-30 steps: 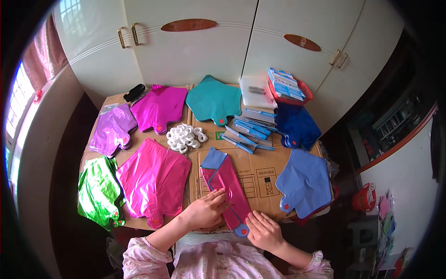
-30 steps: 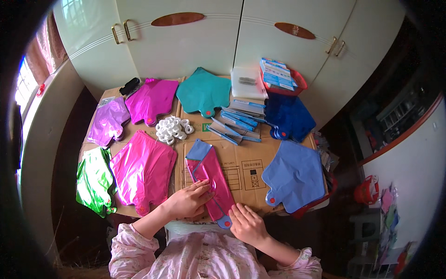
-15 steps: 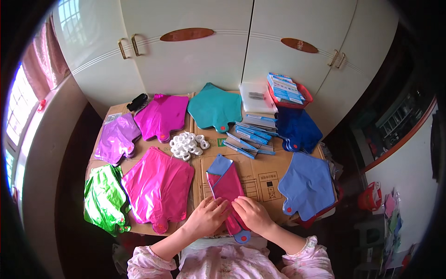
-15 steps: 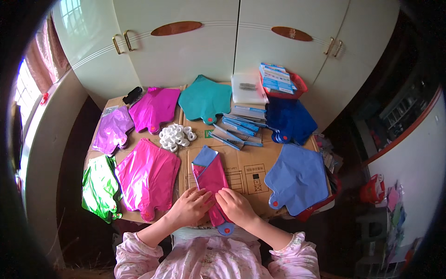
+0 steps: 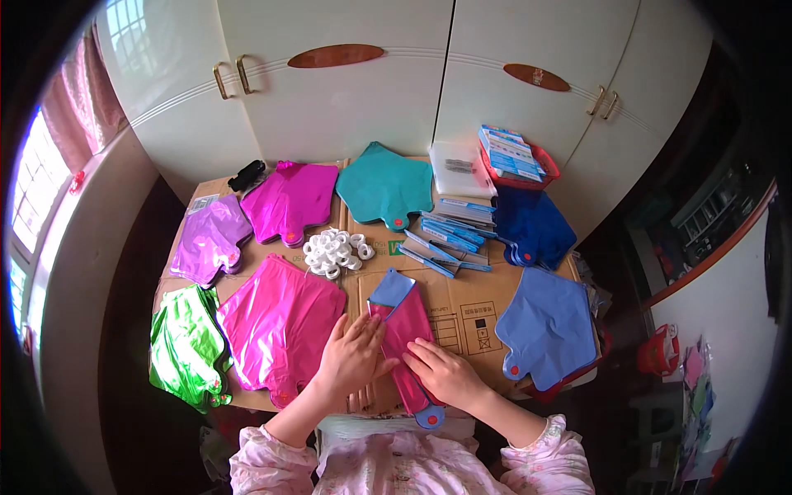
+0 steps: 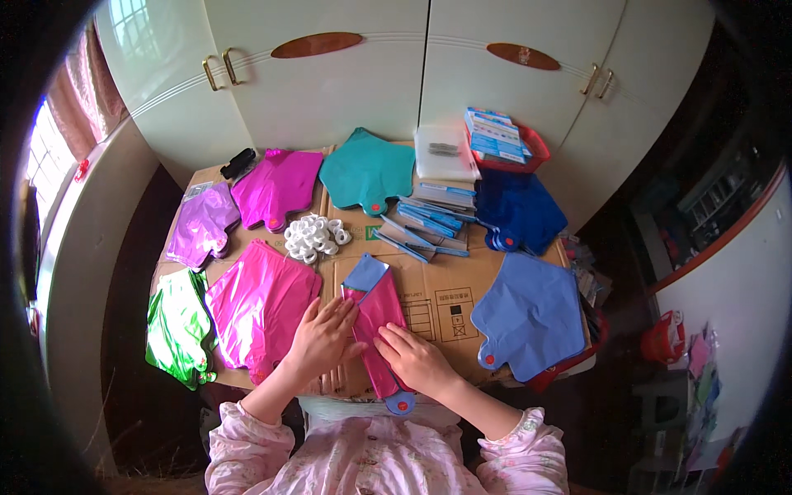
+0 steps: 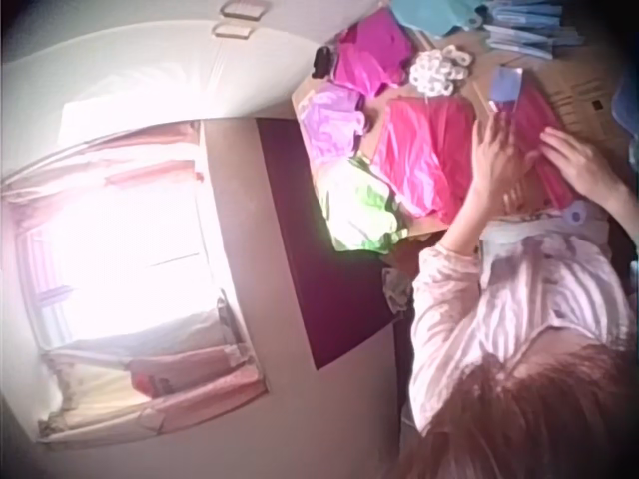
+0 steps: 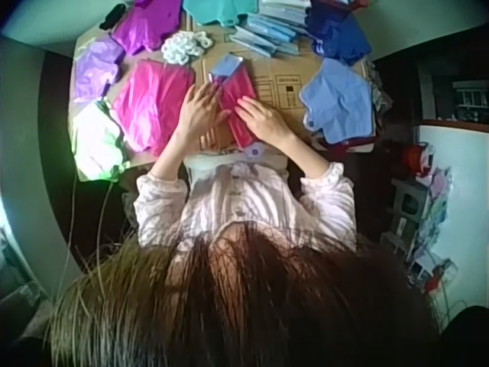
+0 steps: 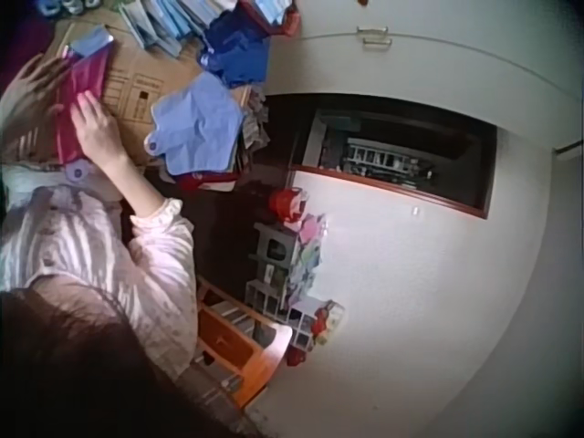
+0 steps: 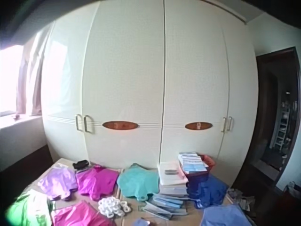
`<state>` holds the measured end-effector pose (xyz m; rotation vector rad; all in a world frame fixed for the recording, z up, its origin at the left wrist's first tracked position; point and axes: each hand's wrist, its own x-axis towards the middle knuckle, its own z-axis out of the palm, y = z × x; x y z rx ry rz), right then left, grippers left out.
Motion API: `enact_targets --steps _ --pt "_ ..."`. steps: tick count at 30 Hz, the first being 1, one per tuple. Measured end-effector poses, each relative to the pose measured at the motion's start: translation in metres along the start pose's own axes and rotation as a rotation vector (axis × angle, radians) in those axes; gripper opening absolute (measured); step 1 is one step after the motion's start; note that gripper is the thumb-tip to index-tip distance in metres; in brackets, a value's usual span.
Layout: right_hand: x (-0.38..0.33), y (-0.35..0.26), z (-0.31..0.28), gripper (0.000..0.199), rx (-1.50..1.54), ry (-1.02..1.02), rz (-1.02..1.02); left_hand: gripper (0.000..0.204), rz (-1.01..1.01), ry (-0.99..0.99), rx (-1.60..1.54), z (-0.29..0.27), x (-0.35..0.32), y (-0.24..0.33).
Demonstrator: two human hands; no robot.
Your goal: Fold colorful plastic sheets and place them into individual plastic sleeves for packaging.
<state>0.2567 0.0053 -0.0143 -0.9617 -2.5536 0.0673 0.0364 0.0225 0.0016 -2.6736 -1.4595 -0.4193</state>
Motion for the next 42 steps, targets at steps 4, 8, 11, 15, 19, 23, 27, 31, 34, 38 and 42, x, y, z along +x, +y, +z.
enact_targets --steps 4,8,11,15,19,23,27,31,34,38,42 --pt "0.0 0.0 0.001 0.03 -0.008 -0.001 0.001 0.068 -0.09 -0.014 -0.046 0.005 0.015 -0.01" --pt "-0.001 -0.001 0.001 0.03 0.025 0.004 0.01 0.066 -0.078 -0.016 -0.018 0.012 0.02 -0.014" --pt "-0.002 0.001 0.002 0.03 0.02 0.005 0.0 0.055 -0.024 0.106 0.031 0.014 0.025 -0.007" --pt "-0.004 0.001 0.004 0.032 0.031 -0.002 0.011 0.034 -0.307 0.095 -0.248 0.006 0.038 0.01" --pt "-0.003 0.001 0.003 0.033 0.05 -0.004 0.022 0.033 -0.44 -0.107 -0.386 0.013 0.048 -0.004" --pt "-0.003 0.001 0.002 0.034 0.049 -0.005 0.014 0.034 -0.439 -0.222 -0.409 0.015 0.056 -0.014" --pt "-0.002 0.002 0.001 0.034 0.054 -0.014 0.017 0.031 -0.415 -0.256 -0.495 0.011 0.056 -0.02" --pt "-0.002 0.001 0.0 0.034 0.044 -0.018 0.005 0.026 -0.479 -0.249 -0.518 0.009 0.055 -0.02" --pt "0.0 0.001 -0.001 0.034 0.054 -0.018 -0.003 0.024 -0.444 -0.226 -0.542 0.019 0.052 -0.027" --pt "0.0 0.001 -0.001 0.034 0.066 -0.022 0.001 0.024 -0.404 -0.241 -0.513 0.02 0.052 -0.027" --pt "0.0 0.003 0.001 0.034 0.074 -0.015 -0.006 0.024 -0.379 -0.212 -0.491 0.021 0.052 -0.027"
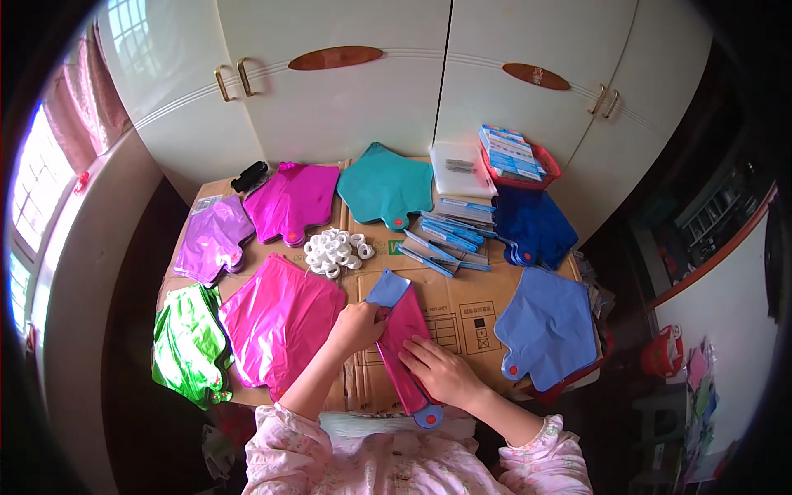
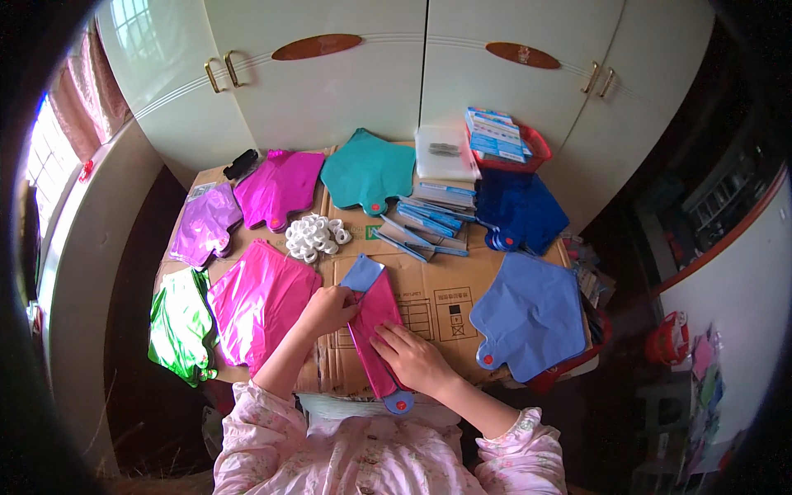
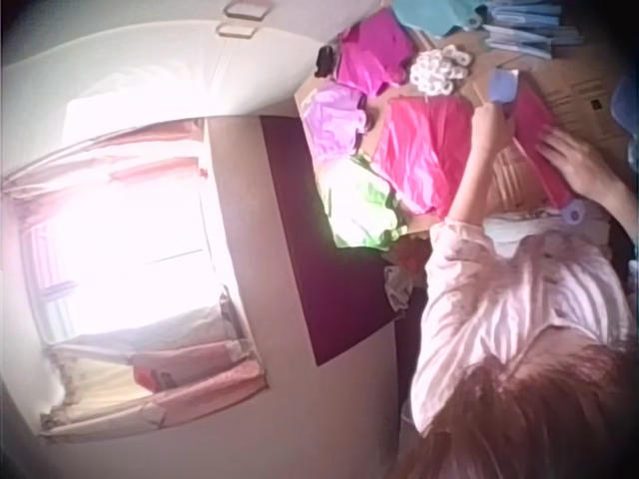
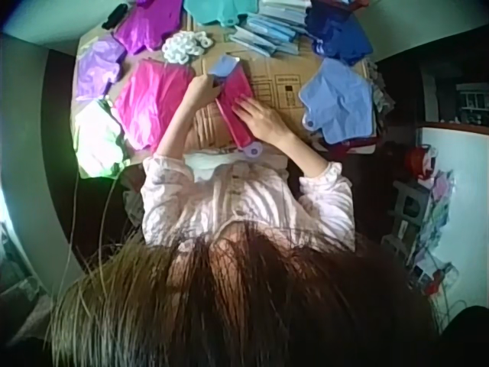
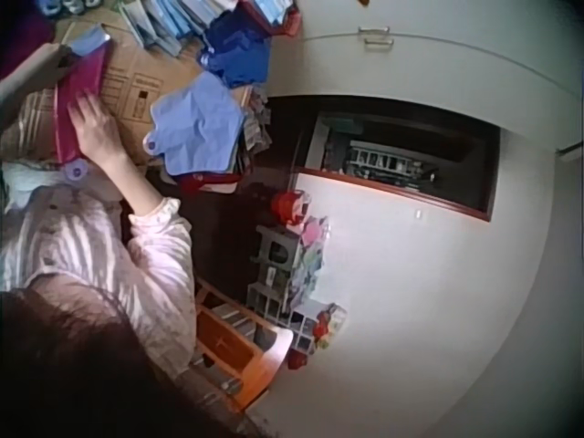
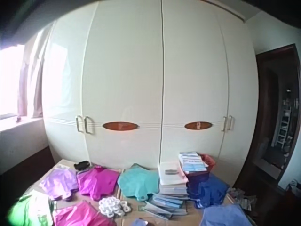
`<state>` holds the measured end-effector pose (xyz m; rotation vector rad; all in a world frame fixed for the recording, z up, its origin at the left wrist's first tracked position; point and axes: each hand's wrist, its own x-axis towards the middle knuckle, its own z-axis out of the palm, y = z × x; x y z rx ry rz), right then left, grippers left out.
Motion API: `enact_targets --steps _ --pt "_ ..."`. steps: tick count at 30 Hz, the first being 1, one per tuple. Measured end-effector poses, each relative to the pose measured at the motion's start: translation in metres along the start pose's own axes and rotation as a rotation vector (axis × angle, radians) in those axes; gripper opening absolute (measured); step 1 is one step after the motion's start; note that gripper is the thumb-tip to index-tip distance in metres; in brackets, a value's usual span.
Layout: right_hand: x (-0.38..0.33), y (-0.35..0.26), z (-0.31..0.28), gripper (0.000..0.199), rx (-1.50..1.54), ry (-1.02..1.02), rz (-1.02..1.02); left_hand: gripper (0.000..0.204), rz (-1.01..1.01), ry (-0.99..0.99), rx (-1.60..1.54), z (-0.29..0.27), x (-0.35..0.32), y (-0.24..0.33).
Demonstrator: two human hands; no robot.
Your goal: Fold colorful plastic sheets and place them into individual plastic sleeves for packaging.
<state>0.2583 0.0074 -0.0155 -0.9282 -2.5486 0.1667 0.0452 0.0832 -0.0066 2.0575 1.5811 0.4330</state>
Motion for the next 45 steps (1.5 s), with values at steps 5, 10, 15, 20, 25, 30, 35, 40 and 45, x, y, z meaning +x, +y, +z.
enact_targets --steps 5,10,15,20,25,30,35,40,45 --pt "0.001 0.0 -0.001 0.035 0.016 -0.002 -0.009 0.017 0.02 0.03 -0.022 0.004 -0.001 -0.003" --pt "0.001 0.001 0.0 0.036 0.015 -0.003 -0.018 0.015 0.033 0.059 0.065 0.004 -0.003 0.001" --pt "-0.003 0.004 0.006 0.032 0.021 0.019 -0.005 0.029 0.596 0.161 0.152 0.011 -0.018 0.024" --pt "-0.003 0.006 0.008 0.028 0.069 0.006 0.007 0.034 0.481 0.029 0.143 0.02 -0.032 0.045" --pt "-0.003 0.006 0.007 0.028 0.051 0.003 -0.019 0.044 0.376 -0.015 0.258 0.018 -0.029 0.052" --pt "0.001 0.004 0.004 0.026 0.075 0.056 -0.017 0.059 0.243 -0.152 0.413 0.017 -0.015 0.062" --pt "-0.001 0.005 0.006 0.03 0.066 0.014 -0.011 0.063 0.192 -0.15 0.418 0.021 -0.002 0.061" --pt "0.001 0.002 0.001 0.036 0.055 -0.019 0.006 0.062 0.142 -0.112 0.391 0.024 0.01 0.057" --pt "0.0 0.002 0.001 0.036 0.041 -0.015 -0.004 0.063 0.098 -0.087 0.355 0.024 0.021 0.054"
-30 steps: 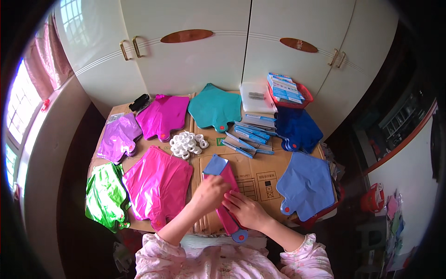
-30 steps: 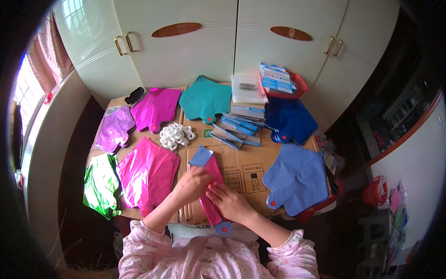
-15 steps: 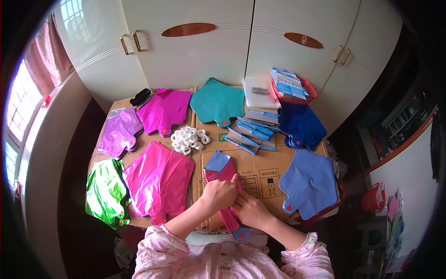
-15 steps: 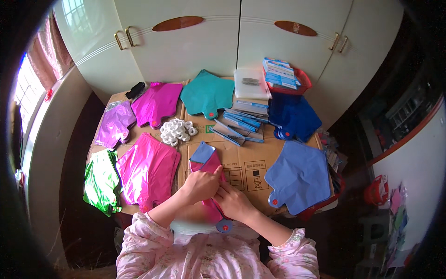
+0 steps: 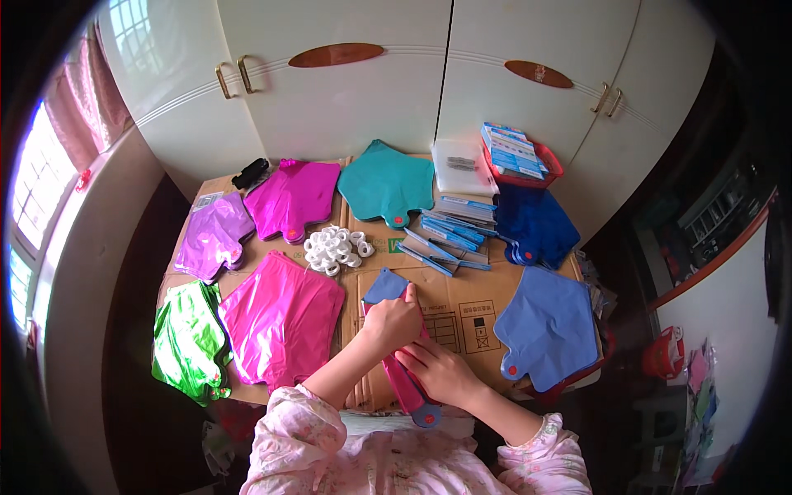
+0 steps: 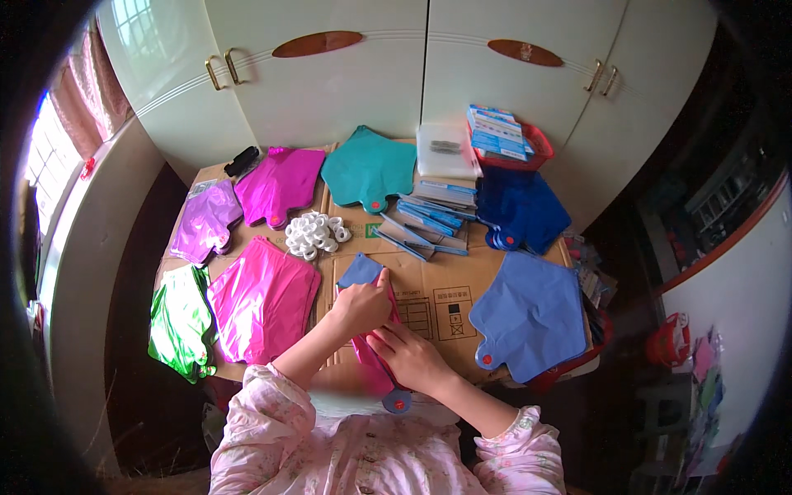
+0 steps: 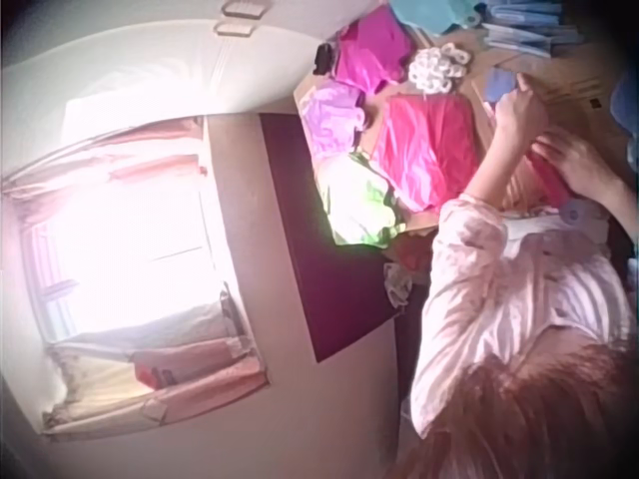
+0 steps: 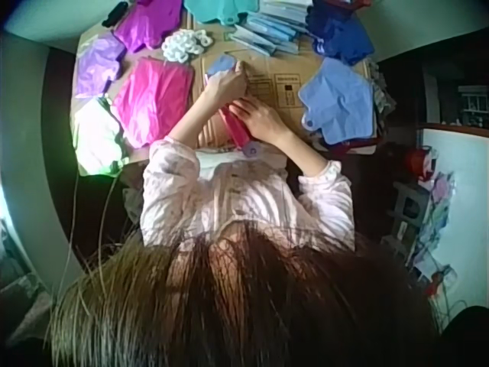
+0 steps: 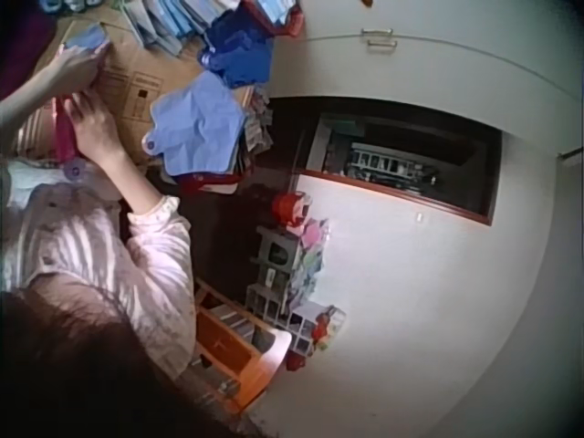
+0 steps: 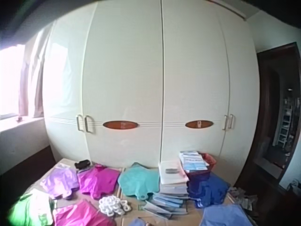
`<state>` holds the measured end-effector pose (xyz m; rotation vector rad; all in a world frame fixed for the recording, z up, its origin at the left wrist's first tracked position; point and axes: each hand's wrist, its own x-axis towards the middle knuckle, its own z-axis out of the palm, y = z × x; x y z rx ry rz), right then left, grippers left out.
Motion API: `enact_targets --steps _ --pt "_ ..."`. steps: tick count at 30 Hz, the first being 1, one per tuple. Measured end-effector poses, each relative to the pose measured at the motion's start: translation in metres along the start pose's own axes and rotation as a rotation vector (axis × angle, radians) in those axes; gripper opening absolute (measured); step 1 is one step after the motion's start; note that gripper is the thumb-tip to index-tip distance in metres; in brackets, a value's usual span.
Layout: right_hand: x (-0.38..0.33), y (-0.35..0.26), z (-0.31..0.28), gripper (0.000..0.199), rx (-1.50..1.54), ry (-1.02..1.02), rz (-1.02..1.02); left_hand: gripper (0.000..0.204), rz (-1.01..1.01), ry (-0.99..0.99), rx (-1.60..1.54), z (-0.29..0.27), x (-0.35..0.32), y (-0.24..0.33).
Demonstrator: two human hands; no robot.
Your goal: Fold colorful plastic sheets and place them into individual plastic sleeves for packaging.
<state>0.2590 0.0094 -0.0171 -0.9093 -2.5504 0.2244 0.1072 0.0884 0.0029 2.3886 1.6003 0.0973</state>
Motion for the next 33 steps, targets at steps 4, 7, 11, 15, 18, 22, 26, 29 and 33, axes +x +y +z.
enact_targets --steps 4,7,11,15,18,22,26,29,33 --pt "0.0 0.002 0.002 0.035 -0.013 0.025 -0.02 0.063 -0.039 0.027 -0.038 0.005 0.008 -0.007" --pt "0.003 0.005 0.002 0.034 -0.045 0.017 -0.024 0.061 -0.033 0.039 -0.055 0.001 0.016 -0.013" --pt "0.014 0.014 0.008 0.035 -0.09 0.015 -0.039 0.061 -0.026 0.185 -0.06 0.021 0.034 -0.042" --pt "0.013 0.021 0.008 0.035 -0.098 0.04 -0.045 0.07 -0.179 0.278 -0.154 -0.027 0.008 -0.026" --pt "0.018 0.019 0.009 0.035 -0.058 0.074 -0.037 0.084 -0.192 0.507 -0.252 -0.006 -0.013 -0.044" --pt "0.019 0.018 0.005 0.035 -0.097 0.09 -0.066 0.096 -0.205 0.573 -0.71 0.011 -0.023 -0.057" --pt "0.02 0.014 -0.001 0.033 -0.119 0.068 -0.047 0.099 -0.306 0.328 -1.025 -0.005 -0.032 -0.048" --pt "0.02 0.013 -0.002 0.03 -0.131 0.052 -0.064 0.091 -0.334 0.249 -0.719 -0.007 -0.041 -0.04" --pt "0.019 0.013 -0.003 0.026 -0.122 0.035 -0.126 0.065 -0.283 0.235 -0.299 0.007 -0.052 -0.038"
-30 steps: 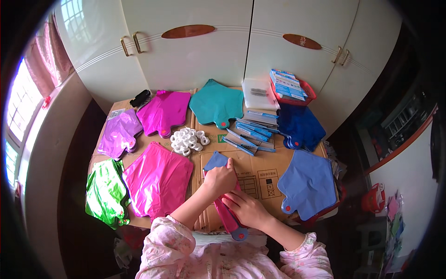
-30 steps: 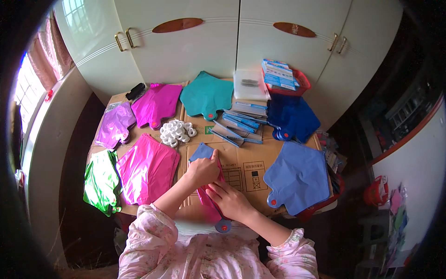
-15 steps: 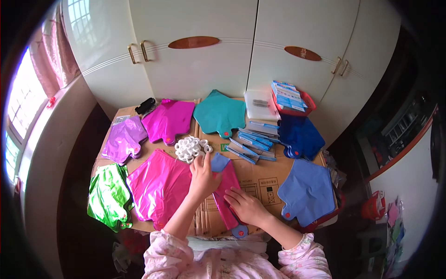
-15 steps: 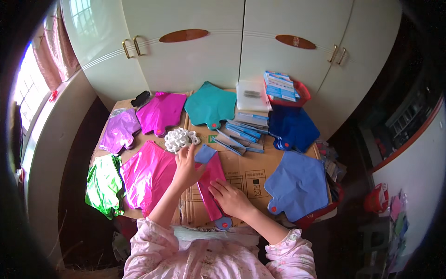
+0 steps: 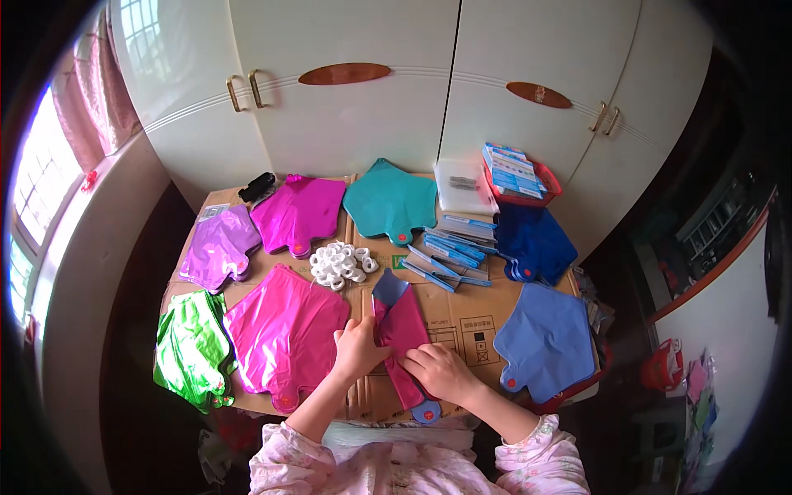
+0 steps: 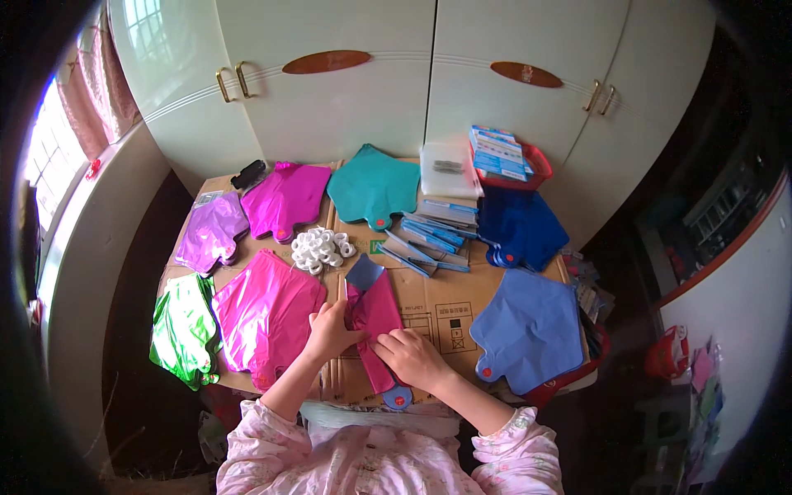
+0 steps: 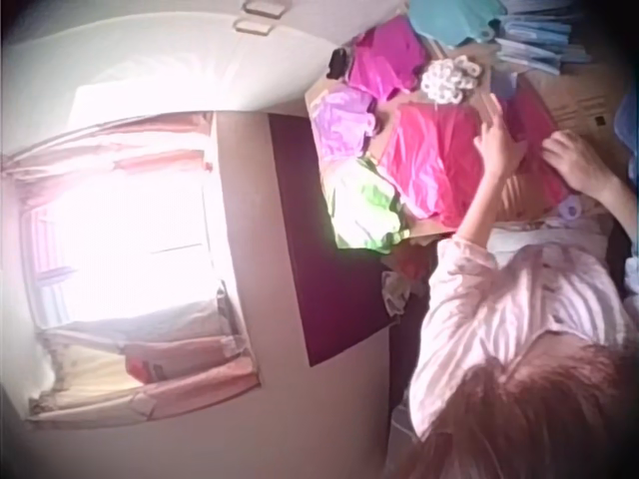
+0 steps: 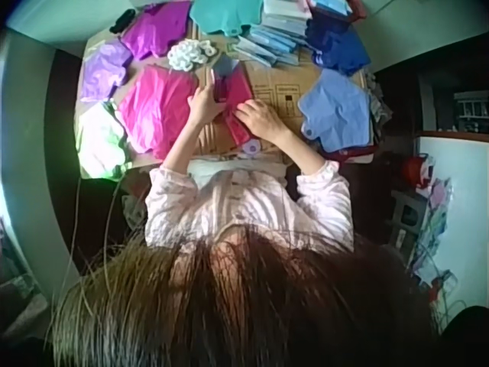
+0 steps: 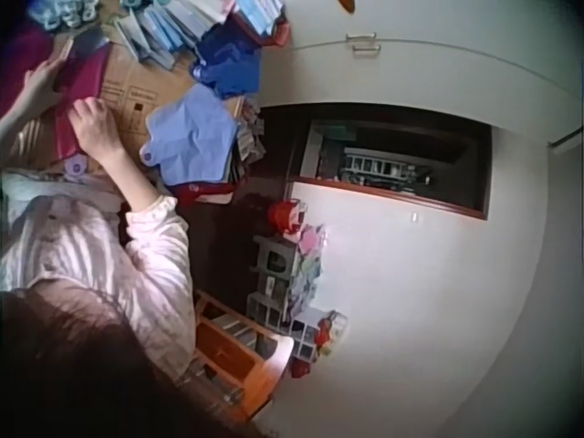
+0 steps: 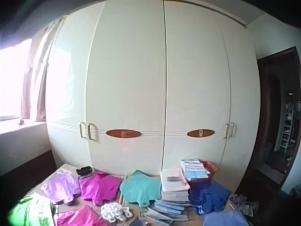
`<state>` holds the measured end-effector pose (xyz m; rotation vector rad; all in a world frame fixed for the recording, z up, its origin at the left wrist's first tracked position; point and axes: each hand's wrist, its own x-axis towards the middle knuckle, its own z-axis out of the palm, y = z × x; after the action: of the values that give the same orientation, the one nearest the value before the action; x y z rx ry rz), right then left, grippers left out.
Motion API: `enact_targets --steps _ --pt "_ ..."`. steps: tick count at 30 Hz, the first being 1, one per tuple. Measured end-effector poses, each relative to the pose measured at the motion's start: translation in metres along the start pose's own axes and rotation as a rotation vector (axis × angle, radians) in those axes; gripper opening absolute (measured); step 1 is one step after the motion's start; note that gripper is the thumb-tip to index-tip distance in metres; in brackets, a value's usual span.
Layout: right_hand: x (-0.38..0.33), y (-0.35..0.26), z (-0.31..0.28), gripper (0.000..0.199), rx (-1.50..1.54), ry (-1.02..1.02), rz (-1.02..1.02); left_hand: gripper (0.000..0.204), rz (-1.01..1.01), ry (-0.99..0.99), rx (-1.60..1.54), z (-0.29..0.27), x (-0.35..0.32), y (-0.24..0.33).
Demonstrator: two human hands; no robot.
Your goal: Fold colorful plastic sheets and place them into individual plastic sleeves for packaging.
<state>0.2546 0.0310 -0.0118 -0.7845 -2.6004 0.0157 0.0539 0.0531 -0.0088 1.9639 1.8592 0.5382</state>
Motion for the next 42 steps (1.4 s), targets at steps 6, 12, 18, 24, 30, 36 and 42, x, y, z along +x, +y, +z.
enact_targets --steps 6,12,18,24,30,36,42 --pt "-0.001 -0.002 -0.002 0.019 -0.003 0.046 -0.026 0.037 0.08 -0.005 0.021 -0.003 -0.006 0.002" --pt "-0.002 -0.024 0.004 0.012 0.008 0.029 0.171 0.036 0.116 -0.011 -0.025 -0.001 -0.007 -0.001" --pt "-0.005 -0.023 0.009 0.025 -0.002 0.075 0.208 0.034 0.236 0.082 -0.069 0.006 -0.011 -0.009" --pt "-0.008 -0.023 0.014 0.03 -0.054 0.108 0.319 0.027 0.303 0.12 -0.127 0.002 -0.015 -0.003" --pt "-0.005 -0.028 0.008 0.036 -0.055 0.063 0.415 0.03 0.415 0.153 -0.165 0.008 -0.018 -0.01" --pt "-0.007 -0.028 0.009 0.037 -0.1 0.118 0.402 0.027 0.254 0.11 -0.287 0.001 -0.023 0.0" --pt "-0.005 -0.027 0.009 0.035 -0.138 0.117 0.404 0.023 0.389 0.169 -0.199 0.003 -0.022 -0.003"
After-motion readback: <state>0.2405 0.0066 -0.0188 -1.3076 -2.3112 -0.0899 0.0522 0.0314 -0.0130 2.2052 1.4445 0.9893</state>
